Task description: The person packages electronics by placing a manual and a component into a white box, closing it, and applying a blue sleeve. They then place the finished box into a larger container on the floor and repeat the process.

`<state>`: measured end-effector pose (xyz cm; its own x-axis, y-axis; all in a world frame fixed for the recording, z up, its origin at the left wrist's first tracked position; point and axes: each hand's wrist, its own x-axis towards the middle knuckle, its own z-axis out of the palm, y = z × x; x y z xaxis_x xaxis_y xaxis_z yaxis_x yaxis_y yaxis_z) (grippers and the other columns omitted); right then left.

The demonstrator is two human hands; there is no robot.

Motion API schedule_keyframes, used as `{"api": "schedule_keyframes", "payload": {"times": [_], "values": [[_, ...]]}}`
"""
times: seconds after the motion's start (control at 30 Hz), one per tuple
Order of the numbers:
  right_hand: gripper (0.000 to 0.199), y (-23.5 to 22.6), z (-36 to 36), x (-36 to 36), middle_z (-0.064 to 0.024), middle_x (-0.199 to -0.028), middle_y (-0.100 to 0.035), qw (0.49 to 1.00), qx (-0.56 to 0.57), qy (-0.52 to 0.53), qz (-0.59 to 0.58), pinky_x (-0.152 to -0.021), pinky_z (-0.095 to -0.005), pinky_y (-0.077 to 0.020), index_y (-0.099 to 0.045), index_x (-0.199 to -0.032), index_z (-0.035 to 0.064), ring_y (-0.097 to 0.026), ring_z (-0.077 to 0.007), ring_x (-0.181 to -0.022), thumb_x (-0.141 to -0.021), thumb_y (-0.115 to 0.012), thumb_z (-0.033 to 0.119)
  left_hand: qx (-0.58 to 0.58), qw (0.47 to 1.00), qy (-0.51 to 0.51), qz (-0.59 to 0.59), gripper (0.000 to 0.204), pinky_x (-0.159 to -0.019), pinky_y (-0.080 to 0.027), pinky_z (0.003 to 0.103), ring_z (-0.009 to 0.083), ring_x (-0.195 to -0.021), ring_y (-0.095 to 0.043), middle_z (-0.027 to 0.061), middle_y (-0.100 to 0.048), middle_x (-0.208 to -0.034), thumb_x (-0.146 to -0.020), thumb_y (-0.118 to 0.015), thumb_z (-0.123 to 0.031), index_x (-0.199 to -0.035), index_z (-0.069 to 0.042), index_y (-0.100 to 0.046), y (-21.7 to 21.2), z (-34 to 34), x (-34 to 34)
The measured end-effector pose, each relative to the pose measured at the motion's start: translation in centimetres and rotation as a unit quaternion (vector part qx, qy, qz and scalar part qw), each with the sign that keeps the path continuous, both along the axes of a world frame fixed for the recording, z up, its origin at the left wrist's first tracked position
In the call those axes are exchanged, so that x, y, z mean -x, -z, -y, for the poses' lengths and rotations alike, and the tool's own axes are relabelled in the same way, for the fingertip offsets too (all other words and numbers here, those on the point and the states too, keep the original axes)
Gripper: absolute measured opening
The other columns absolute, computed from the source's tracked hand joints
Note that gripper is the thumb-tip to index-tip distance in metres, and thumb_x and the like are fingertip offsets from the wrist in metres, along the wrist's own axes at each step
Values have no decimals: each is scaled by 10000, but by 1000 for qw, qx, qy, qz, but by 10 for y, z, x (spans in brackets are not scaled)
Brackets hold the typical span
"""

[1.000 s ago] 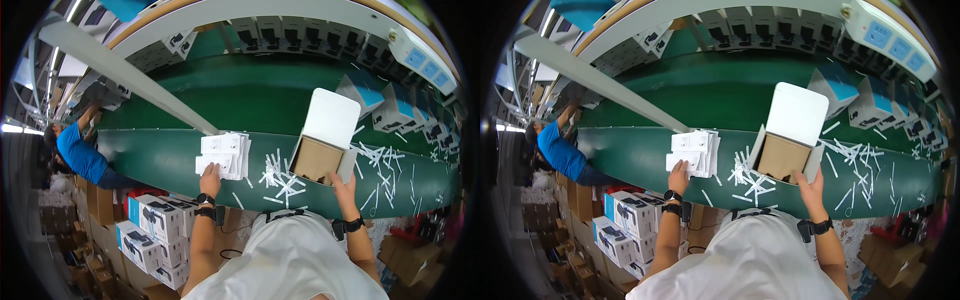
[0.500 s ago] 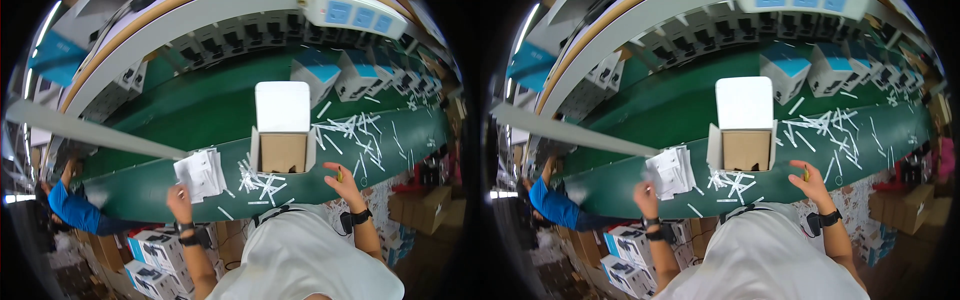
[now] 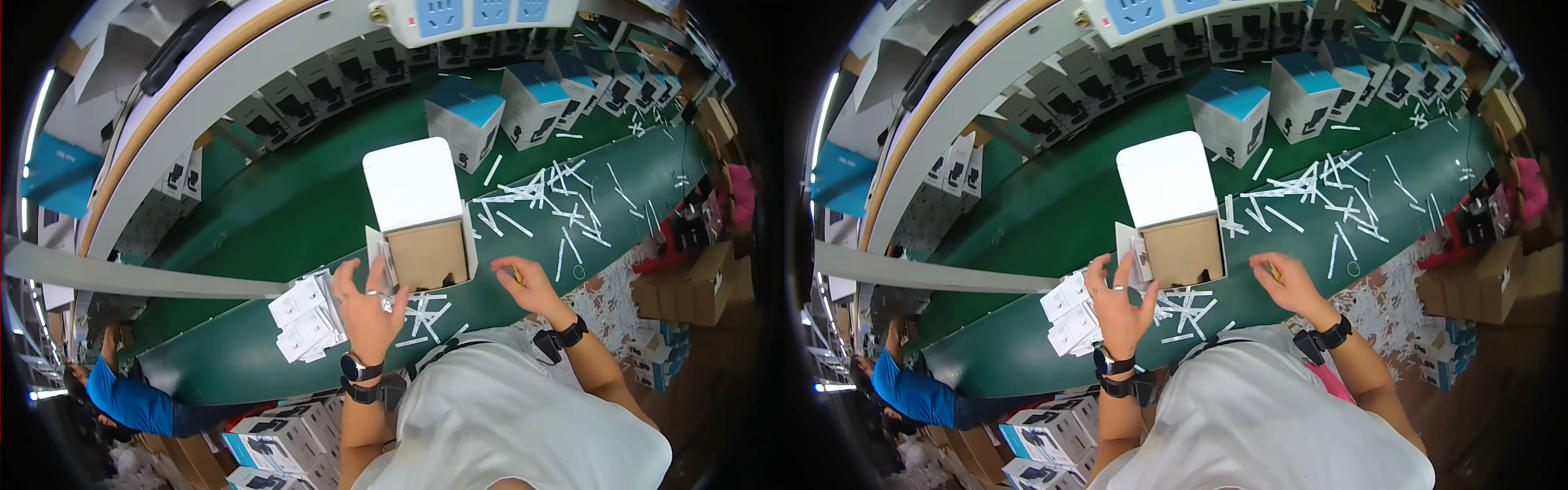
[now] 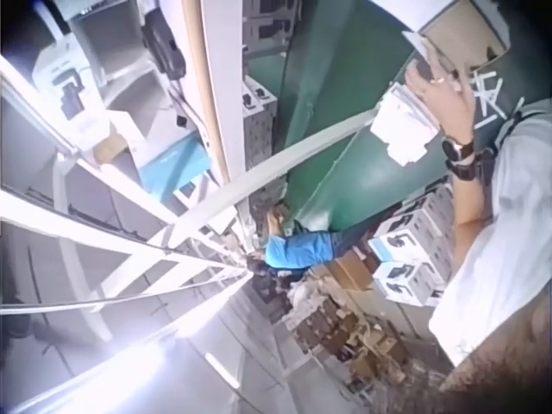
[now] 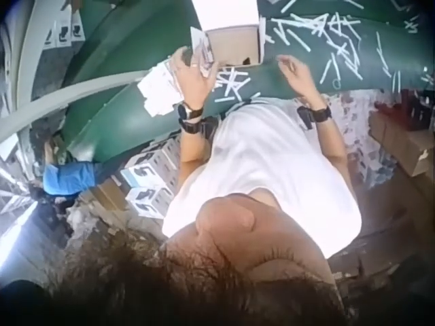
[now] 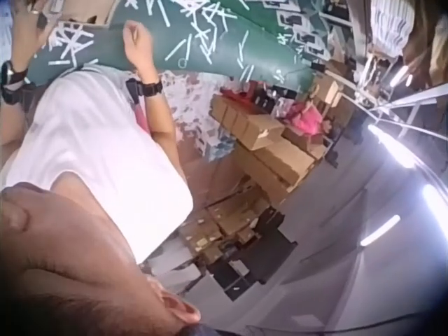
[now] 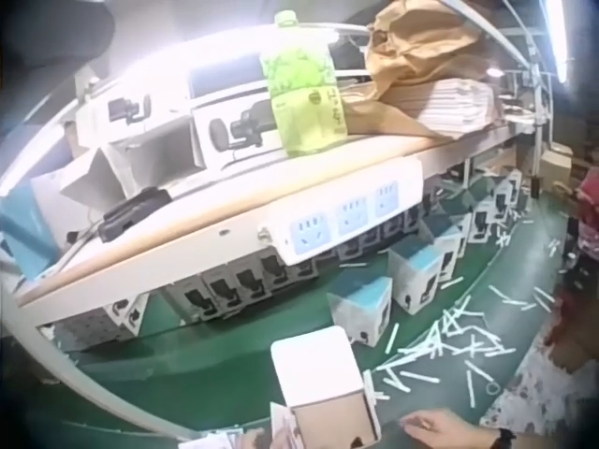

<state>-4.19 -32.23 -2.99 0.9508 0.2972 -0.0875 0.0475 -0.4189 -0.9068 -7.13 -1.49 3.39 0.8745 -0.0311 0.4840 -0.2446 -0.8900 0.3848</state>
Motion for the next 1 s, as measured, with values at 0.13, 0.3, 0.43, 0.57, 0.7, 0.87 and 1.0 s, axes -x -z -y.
{"api": "schedule_keyframes", "payload": {"times": [0.13,0.3,0.43,0.57,0.7,0.87,1.0], "values": [[343,-43,-21,-16,-133,-1323,-641,975,-32,1,219,-618,-267,-523,-608,-1303,37,-693,-247,-864,-961,-590,67,249,967,-43,-20,601,-984,-475,417,385,-1144,-564,231,-536,-1273,-843,-705,-17,-1395,33,-475,42,5,4],[436,-36,-56,-14,-79,-1464,-545,952,148,-170,208,-640,-312,-573,-590,-1332,72,-710,-249,-832,-906,-646,142,254,964,-15,-82,590,-1014,-446,435,410,-1153,-560,251,-529,-1307,-856,-677,-21,-1400,51,-461,53,22,-7],[430,-46,-48,-21,-71,-1463,-540,961,74,-182,196,-606,-348,-545,-608,-1297,81,-708,-266,-855,-917,-636,281,40,990,127,-41,774,-1133,-347,493,433,-1375,-424,249,-420,-1503,-843,-767,-286,-1486,-28,-420,30,35,-2],[201,-39,-51,-44,-92,-1049,-679,969,116,8,216,-614,-369,-529,-651,-1077,89,-672,-298,-733,-901,-664,186,-153,977,115,-95,716,-1160,-314,501,404,-1433,-360,210,-394,-1545,-886,-705,-330,-1500,-79,-435,45,46,1],[141,-33,-52,-63,-65,-821,-625,945,168,67,274,-580,-387,-511,-622,-943,105,-652,-302,-698,-876,-710,192,-110,983,116,-90,697,-1145,-335,507,407,-1401,-412,220,-432,-1520,-840,-732,-244,-1468,-67,-486,49,50,-5],[135,-36,-55,-62,-51,-789,-623,940,178,78,281,-555,-381,-504,-617,-900,111,-646,-289,-668,-865,-722,189,-123,981,118,-94,662,-1156,-329,488,398,-1415,-398,232,-409,-1529,-887,-692,-268,-1475,-66,-465,47,51,-2],[135,-39,-54,-61,-45,-777,-619,937,191,80,281,-542,-375,-499,-620,-878,111,-643,-278,-650,-857,-731,184,-121,980,123,-96,667,-1158,-331,487,397,-1419,-394,230,-409,-1529,-882,-696,-270,-1473,-64,-466,47,50,-3]]}}
